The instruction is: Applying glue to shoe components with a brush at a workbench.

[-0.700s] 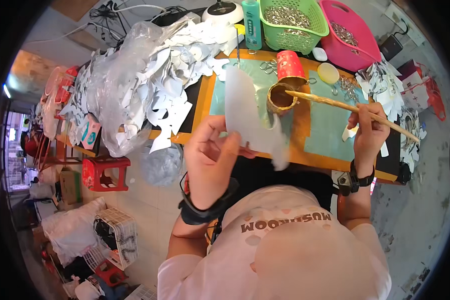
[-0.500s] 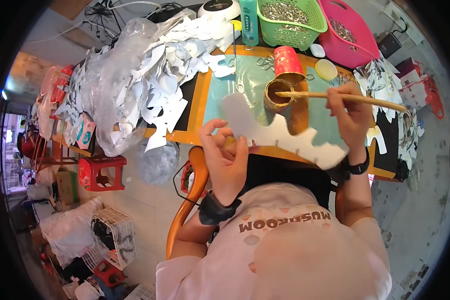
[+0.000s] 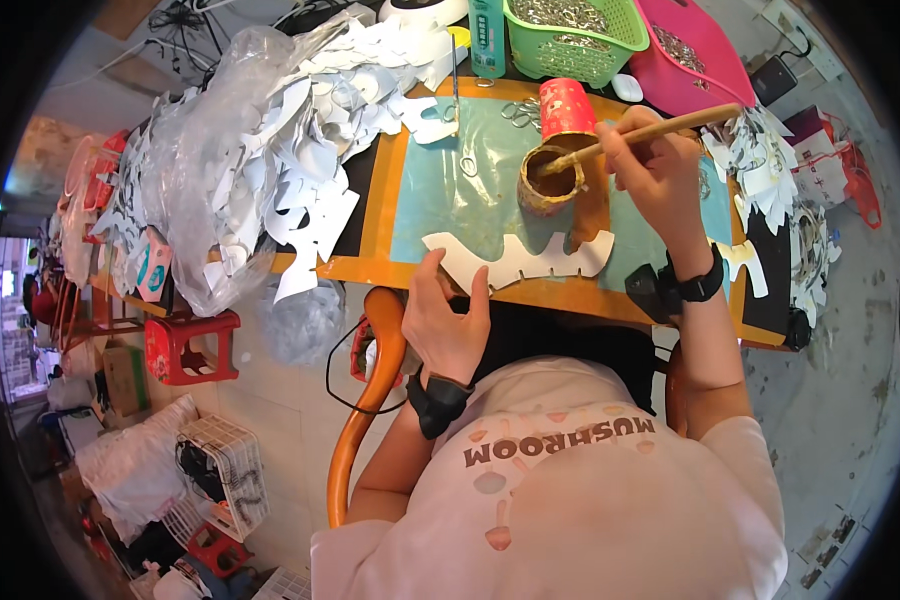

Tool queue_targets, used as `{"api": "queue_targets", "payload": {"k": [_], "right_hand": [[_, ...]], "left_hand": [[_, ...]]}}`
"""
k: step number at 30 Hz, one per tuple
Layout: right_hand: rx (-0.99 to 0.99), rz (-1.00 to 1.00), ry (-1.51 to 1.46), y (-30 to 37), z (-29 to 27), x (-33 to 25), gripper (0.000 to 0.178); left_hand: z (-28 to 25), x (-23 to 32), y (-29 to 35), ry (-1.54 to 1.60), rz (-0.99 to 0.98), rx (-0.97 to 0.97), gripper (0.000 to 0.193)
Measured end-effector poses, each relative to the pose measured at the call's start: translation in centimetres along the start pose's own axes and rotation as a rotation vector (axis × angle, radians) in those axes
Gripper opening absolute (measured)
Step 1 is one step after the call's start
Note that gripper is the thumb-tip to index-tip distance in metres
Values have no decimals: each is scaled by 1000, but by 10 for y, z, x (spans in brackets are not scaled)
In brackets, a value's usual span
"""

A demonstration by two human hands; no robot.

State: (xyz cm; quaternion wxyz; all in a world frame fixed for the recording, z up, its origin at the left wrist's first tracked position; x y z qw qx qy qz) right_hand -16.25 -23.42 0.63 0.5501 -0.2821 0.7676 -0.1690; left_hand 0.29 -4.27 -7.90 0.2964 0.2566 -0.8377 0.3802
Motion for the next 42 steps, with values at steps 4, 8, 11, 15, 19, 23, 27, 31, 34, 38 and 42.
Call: {"api": "queue_targets", "payload": {"k": [4,8,11,15,19,23,27,31,34,38,42], "right_hand": [[-110,71,-1,-8,5,-5,19],[-235,-100,94,-4,14,-3,20],[-118,-89,134,-11,6,-14,19],[-84,111,-122,0,2,-3,18],[246,254,-135,2,-38,6,19],[372,396,-291,14,-52,30,20],[433,641,-394,29,-56,61,14],[473,929,-737,37,-50,83,9],[464,993,-1139,32,-50,86,9],[364,852,-1573,10,-53,49,11],[236,628,-1753,-4,-59,0,16]], "left_hand": [[5,8,-11,96,157,4,52],[9,3,-9,111,166,-49,53],[7,-1,-6,116,159,-66,53],[3,3,-5,141,159,-106,54],[4,-6,-2,100,226,-138,54],[7,-15,3,102,212,-146,54],[5,-16,4,105,200,-127,55],[4,-15,4,97,204,-118,53],[3,-17,6,82,222,-133,52],[3,-21,6,69,221,-131,45],[4,-26,5,103,170,-151,38]]}}
Point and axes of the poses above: each hand's wrist, its own y-axis away from the middle knuckle, its own z-axis out of the palm, x = y × z, the point moved 6 cm from there along -y, towards the middle knuckle, and after that the axes turned 11 degrees about x, right-handed, at the moved point
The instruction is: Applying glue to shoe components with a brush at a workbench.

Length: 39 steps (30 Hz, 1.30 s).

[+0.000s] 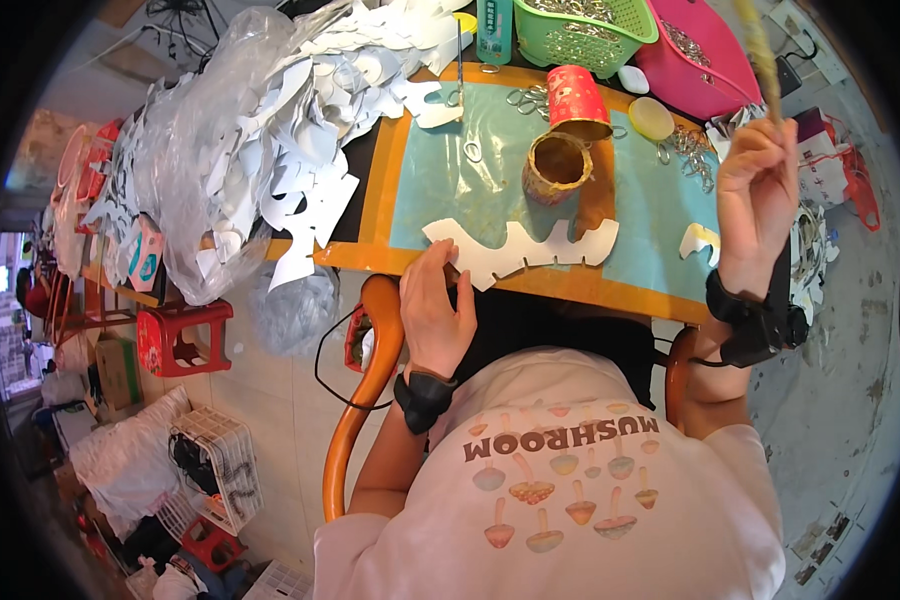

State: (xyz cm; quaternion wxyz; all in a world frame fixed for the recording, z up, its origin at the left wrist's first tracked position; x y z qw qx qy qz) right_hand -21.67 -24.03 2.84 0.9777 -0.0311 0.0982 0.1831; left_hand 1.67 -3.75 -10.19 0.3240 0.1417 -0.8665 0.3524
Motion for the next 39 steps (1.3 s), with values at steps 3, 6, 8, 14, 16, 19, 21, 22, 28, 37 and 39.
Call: {"api": "queue_targets", "payload": {"k": [3,6,8,14,16,19,21,22,28,37,39], "right_hand": [[-55,19,4,17,-1,-1,19],[70,-194,434,48,-27,4,19],[202,-312,784,74,-51,18,20],[301,-215,1160,97,-97,63,13],[290,-215,1216,91,-95,68,13],[276,-210,1334,87,-91,72,14],[254,-246,1396,86,-85,74,14],[243,-283,1423,86,-81,72,14],[200,-235,1396,86,-72,86,15],[193,-454,1515,90,-55,64,15],[167,-360,1491,89,-56,75,10]], "left_hand": [[1,-5,0,4,-3,-2,36],[1,-10,3,6,-10,0,36],[2,-12,3,13,-7,2,35],[3,-15,1,20,28,-6,34],[3,-17,0,30,24,-5,34],[3,-18,0,39,28,-2,33],[3,-20,0,54,10,3,33],[3,-21,0,60,0,7,33],[4,-20,-1,64,40,20,32],[4,-22,-1,66,27,9,33],[4,-21,-1,56,27,2,33]]}}
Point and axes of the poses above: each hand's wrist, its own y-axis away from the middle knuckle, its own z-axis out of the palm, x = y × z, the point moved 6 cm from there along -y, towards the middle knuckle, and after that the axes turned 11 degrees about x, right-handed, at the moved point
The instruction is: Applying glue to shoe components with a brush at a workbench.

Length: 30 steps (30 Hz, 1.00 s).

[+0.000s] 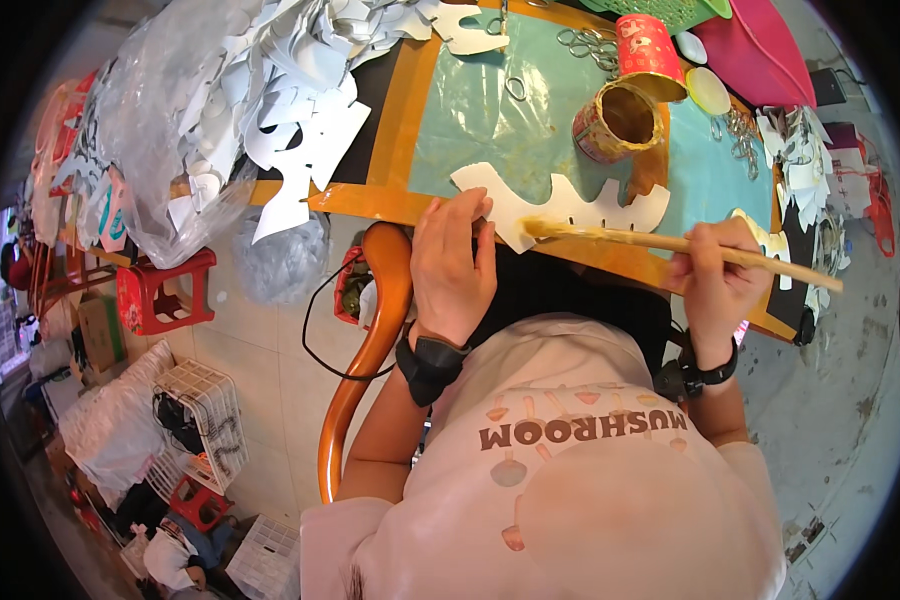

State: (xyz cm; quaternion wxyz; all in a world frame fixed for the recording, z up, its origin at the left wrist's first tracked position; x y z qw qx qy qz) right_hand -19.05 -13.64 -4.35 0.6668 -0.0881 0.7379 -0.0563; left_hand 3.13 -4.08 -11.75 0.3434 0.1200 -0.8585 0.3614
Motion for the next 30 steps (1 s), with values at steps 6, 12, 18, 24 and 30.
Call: {"api": "queue_targets", "payload": {"k": [6,12,18,24,30], "right_hand": [[64,-14,76,-6,-9,6,15],[221,-66,174,-10,-43,-4,17],[134,-12,26,-7,-24,4,17],[223,-33,176,-14,-58,9,15],[421,-112,150,-25,-119,-8,14]], "left_hand": [[1,0,0,4,-16,-13,33],[0,2,-1,-10,-31,-17,33],[2,3,-1,3,-50,-28,34],[3,2,0,-20,-69,-28,36],[4,1,1,-24,-96,-30,36]]}}
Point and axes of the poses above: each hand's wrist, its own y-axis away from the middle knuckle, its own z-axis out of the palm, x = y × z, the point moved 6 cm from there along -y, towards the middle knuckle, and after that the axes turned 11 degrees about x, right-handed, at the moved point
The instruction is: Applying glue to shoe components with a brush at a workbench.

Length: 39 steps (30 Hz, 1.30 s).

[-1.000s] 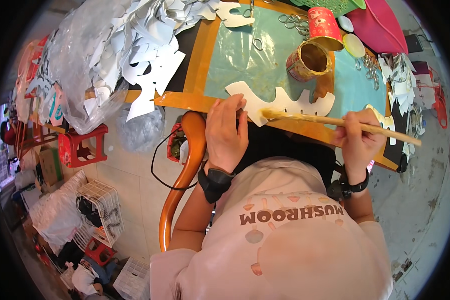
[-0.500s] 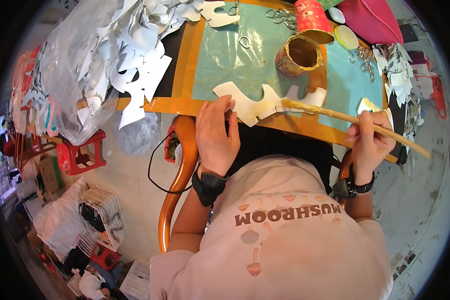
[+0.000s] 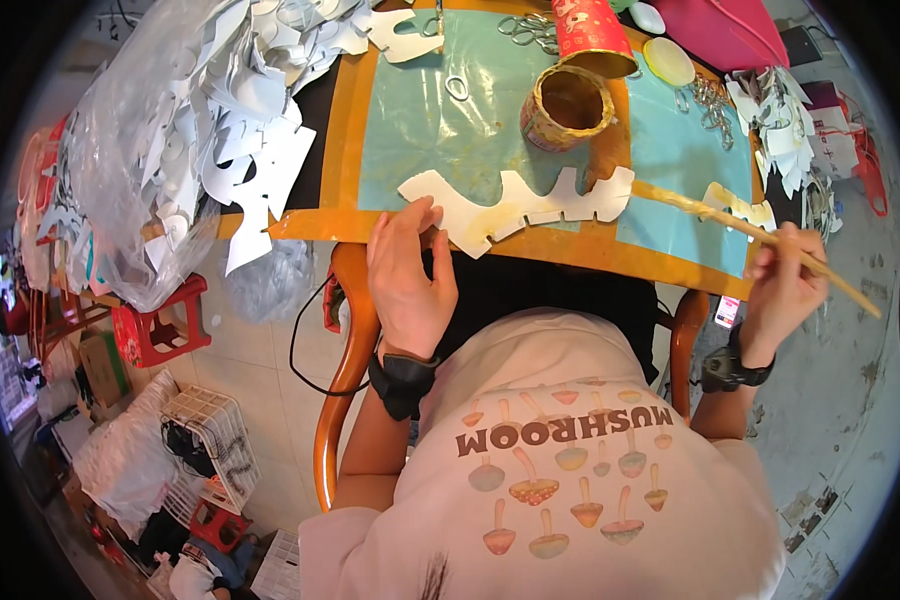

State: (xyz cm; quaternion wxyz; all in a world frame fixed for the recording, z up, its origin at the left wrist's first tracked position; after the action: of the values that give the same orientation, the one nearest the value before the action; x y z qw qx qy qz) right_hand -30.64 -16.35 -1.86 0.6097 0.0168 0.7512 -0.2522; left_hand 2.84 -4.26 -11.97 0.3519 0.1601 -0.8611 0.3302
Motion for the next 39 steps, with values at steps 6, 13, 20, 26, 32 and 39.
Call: {"api": "queue_targets", "payload": {"k": [6,13,20,26,32,39], "right_hand": [[-194,-135,-299,-19,32,-33,15],[-511,-285,-39,-8,131,-41,12],[-530,-332,88,-13,149,-46,16],[-447,-119,-10,-30,146,-36,20],[-206,80,-235,-50,102,-15,17],[-196,522,-332,-47,82,39,14]], "left_hand": [[1,2,-2,-12,2,-16,36],[1,2,0,-30,14,-15,35],[-1,6,-2,-51,101,19,33],[-1,5,-1,-54,87,15,32],[1,8,-4,-48,100,11,32],[0,5,-1,-68,95,15,33]]}}
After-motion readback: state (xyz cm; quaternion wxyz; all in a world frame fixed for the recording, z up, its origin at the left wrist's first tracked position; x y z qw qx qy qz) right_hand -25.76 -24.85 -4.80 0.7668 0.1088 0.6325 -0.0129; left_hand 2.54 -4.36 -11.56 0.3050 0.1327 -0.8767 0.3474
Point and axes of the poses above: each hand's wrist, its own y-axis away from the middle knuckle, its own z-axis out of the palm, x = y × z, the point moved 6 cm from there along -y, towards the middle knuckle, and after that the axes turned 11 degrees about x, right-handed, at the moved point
